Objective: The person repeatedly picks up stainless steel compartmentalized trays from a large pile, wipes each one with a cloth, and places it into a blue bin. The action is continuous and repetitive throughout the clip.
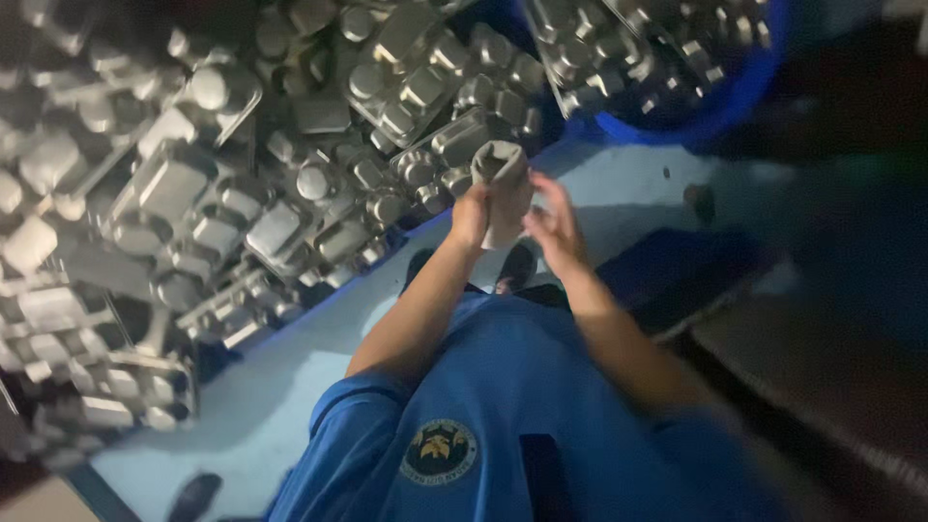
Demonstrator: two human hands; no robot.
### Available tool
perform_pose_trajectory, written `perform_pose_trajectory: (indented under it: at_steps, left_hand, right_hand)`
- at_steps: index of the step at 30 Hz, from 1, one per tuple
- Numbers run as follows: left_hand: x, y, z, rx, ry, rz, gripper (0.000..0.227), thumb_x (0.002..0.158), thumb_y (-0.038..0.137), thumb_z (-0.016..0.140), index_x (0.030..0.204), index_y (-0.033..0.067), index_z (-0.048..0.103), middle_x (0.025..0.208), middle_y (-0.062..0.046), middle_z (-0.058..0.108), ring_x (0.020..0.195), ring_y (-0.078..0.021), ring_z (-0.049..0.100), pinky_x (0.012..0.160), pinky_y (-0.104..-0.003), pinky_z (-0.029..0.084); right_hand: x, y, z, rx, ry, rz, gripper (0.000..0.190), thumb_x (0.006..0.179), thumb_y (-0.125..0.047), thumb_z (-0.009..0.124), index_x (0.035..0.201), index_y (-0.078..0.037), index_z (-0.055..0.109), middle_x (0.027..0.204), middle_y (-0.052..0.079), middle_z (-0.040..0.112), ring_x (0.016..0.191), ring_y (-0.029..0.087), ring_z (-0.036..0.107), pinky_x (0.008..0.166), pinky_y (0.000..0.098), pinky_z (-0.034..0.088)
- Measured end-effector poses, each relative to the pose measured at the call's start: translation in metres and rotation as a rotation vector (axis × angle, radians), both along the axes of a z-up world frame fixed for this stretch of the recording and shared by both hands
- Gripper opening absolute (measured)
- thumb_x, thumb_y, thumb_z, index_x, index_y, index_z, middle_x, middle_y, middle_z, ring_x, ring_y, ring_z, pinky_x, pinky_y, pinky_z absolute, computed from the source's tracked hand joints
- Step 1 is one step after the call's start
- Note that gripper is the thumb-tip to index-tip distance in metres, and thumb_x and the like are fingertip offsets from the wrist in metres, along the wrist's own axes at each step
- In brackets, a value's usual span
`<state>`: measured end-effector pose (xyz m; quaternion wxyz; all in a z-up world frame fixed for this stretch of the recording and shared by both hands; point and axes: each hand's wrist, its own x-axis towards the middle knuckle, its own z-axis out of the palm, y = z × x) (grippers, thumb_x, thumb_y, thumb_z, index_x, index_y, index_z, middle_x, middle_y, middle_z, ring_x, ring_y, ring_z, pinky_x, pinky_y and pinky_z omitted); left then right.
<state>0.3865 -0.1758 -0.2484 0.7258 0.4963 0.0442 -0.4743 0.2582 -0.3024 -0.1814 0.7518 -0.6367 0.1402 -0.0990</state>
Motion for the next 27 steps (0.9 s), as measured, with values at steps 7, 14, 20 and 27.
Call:
perform_pose_trajectory:
  at_steps: [7,14,20,27]
  left_hand:
    - [-0.021,-0.036,-0.001,0.147,-0.757,-0.141,0.081,0.087,0.032,0.056,0.158,0.001,0.033,0.167,-0.026,0.031,0.159,-0.0435,0.016,0.13,-0.047,0.009]
    - [0.075,-0.014,0.017,0.355,-0.944,-0.351,0.088,0.081,0.039,0.076,0.15,-0.004,0.041,0.158,-0.033,0.033,0.152,-0.0477,0.021,0.127,-0.048,0.012]
    - [0.2,0.034,-0.084,0.431,-0.226,0.464,0.064,0.089,0.025,0.067,0.144,-0.0011,0.049,0.142,-0.016,0.061,0.131,-0.027,0.057,0.109,-0.038,0.043]
    - [0.265,0.06,-0.191,0.35,0.17,0.812,0.053,0.1,0.035,0.06,0.141,0.0012,0.055,0.132,-0.012,0.062,0.118,-0.0256,0.056,0.098,-0.04,0.043]
  right_hand:
    - [0.056,-0.044,-0.097,0.716,0.375,0.047,0.064,0.091,-0.032,0.075,0.143,-0.002,0.054,0.128,0.016,0.063,0.117,0.032,0.06,0.102,0.0468,0.048]
    - [0.15,-0.021,-0.153,0.847,0.617,-0.139,0.046,0.096,-0.024,0.07,0.136,-0.003,0.061,0.121,0.007,0.07,0.114,0.023,0.066,0.1,0.0397,0.052]
    - [0.188,-0.033,-0.177,0.83,0.773,-0.243,0.046,0.082,-0.022,0.058,0.124,-0.004,0.063,0.114,0.014,0.071,0.104,0.032,0.07,0.093,0.046,0.058]
    - [0.191,-0.042,-0.168,0.693,0.676,-0.088,0.055,0.086,-0.016,0.057,0.136,0.005,0.058,0.129,0.02,0.066,0.115,0.035,0.067,0.103,0.0484,0.054]
